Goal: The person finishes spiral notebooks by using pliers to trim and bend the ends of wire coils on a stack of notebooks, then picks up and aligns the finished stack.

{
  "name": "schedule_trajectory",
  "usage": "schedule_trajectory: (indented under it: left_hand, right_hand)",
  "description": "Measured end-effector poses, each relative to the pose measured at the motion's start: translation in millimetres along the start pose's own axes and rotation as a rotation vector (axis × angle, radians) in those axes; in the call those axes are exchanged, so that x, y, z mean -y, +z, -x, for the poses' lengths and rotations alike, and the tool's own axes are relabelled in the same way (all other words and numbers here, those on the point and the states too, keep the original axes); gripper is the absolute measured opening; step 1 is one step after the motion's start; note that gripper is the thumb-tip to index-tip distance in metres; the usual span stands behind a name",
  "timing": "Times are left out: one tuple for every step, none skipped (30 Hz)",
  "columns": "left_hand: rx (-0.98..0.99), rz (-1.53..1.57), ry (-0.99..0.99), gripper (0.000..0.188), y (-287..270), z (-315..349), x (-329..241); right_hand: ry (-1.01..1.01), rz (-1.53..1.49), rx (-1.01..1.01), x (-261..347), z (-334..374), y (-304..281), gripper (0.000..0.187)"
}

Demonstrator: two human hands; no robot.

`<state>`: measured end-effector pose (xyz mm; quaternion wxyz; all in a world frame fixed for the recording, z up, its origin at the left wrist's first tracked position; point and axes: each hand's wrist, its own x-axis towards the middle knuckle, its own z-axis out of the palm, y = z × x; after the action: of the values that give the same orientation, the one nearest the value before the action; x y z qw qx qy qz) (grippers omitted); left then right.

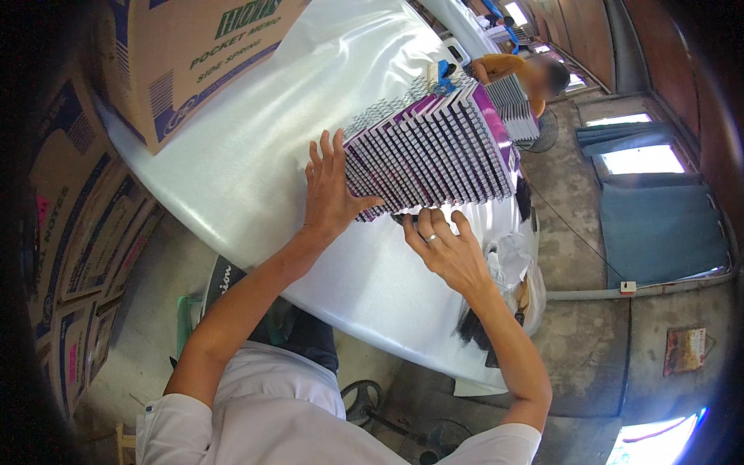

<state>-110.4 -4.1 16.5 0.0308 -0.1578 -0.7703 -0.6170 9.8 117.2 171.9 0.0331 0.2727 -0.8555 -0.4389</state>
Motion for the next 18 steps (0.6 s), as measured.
schedule_trajectory:
  left_hand:
    - [0.001, -0.005, -0.003, 0.129, 0, 0, 0]
    - [0.002, -0.010, -0.005, 0.129, 0, 0, 0]
    - [0.004, -0.014, -0.008, 0.130, 0, 0, 0]
    - [0.007, -0.017, -0.014, 0.130, 0, 0, -1]
    - [0.011, -0.019, -0.020, 0.130, 1, 0, -1]
    - [0.014, -0.023, -0.027, 0.131, 1, 0, -1]
    - [0.006, -0.022, -0.030, 0.131, 1, 0, 0]
    - [-0.003, -0.021, -0.033, 0.131, 1, 1, 1]
    - [-0.011, -0.015, -0.034, 0.132, 0, 0, 1]
    - [-0.005, -0.011, -0.022, 0.132, 0, 0, 0]
    - [-0.001, -0.008, -0.010, 0.132, -1, 0, -1]
    - [-0.001, -0.007, -0.011, 0.132, -2, 2, 1]
    - [0.013, 0.012, 0.007, 0.133, -2, 3, 0]
    - [0.012, 0.020, -0.007, 0.133, -1, 3, -1]
    - [0.013, 0.027, -0.009, 0.133, 0, 2, -3]
    - [0.015, 0.034, -0.011, 0.133, 1, 1, -5]
    - [0.008, 0.034, -0.014, 0.133, 1, 0, -5]
    - [0.007, 0.038, -0.015, 0.132, 0, 0, -6]
  right_hand:
    - [-0.017, 0.011, -0.008, 0, -1, 0, 0.035]
    - [-0.033, 0.023, -0.015, 0, -2, -1, 0.034]
    - [-0.049, 0.034, -0.020, 1, -3, -2, 0.034]
    - [-0.008, 0.014, 0.014, 4, -4, -3, 0.032]
    - [0.033, -0.005, 0.048, 10, -7, -6, 0.032]
    - [0.074, -0.026, 0.081, 18, -11, -8, 0.031]
    - [0.171, -0.077, 0.187, 31, -15, -12, 0.034]
    - [0.244, -0.092, 0.260, 40, -22, -13, 0.035]
    - [0.319, -0.102, 0.336, 48, -30, -15, 0.036]
    - [0.393, -0.113, 0.411, 51, -34, -18, 0.037]
    - [0.337, -0.044, 0.315, 42, -34, -28, 0.036]
    - [0.253, -0.073, 0.228, 31, -33, -31, 0.035]
    - [0.172, -0.101, 0.144, 16, -29, -32, 0.035]
    - [0.091, -0.129, 0.060, 6, -25, -32, 0.035]
    - [0.118, -0.111, 0.000, 4, -17, -28, 0.032]
    - [0.082, -0.085, -0.002, 1, -13, -24, 0.032]
    - [0.045, -0.059, -0.004, -2, -12, -21, 0.031]
    - [0.013, -0.031, -0.001, -5, -9, -18, 0.031]
